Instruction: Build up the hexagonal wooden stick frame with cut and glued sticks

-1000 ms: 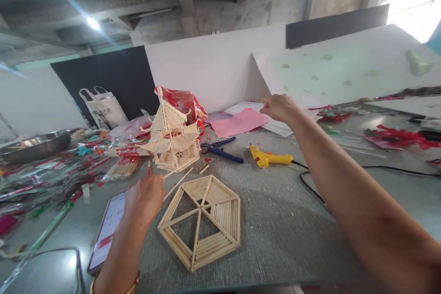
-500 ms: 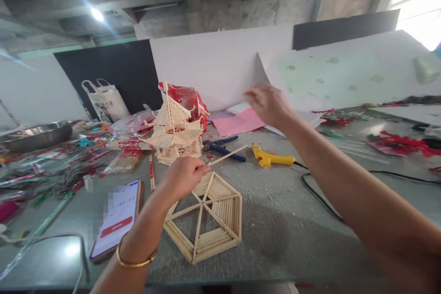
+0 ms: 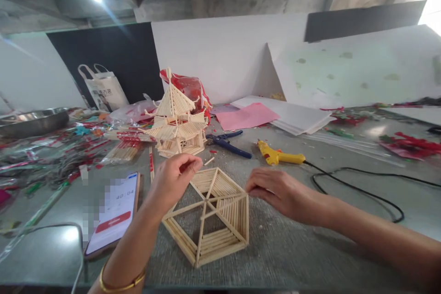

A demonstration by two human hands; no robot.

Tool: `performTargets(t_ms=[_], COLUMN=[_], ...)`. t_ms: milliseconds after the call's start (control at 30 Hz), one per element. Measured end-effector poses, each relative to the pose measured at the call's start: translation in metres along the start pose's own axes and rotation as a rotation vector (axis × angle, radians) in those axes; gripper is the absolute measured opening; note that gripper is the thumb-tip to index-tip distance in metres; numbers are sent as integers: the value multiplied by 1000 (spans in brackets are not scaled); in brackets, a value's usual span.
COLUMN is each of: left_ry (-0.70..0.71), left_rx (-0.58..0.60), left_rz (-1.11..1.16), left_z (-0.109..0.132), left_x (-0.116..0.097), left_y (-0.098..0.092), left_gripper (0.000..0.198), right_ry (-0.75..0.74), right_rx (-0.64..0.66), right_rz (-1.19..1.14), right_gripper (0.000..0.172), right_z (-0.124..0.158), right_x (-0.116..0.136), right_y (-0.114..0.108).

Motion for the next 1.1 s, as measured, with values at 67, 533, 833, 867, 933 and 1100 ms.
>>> performTargets(t_ms=[67,533,833,867,933,1100], left_ry=[-6,77,128,129,134,177], left_rx=[30,192,349,376,439,639], left_rz=[-5,-33,-109,-115,-123,-158], left_z=[3,13,22,24,28,42], left_x=[1,-11,-15,-15,-14,-14], left_y=[2,18,29,31,35,47], left_gripper=[23,17,18,18,16,18], right_ry=[45,60,128,140,154,140], right_rx=[47,181,206,212,220,197], right_rz=[-38,55,27,29,41,48], right_gripper=[19,22,20,20,19,20], right_z=[7,14,14,14,13,14], right_x=[0,9,10,10,9,10], right_y=[5,13,16,16,15,14])
Point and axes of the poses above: each hand's wrist, its own z-axis away from the middle knuckle, its own y-axis out of the palm, x = y × z, the point moved 8 cm from there along -z, towards the middle knuckle, and after that the axes turned 14 degrees about -x, right-handed, at the moved point
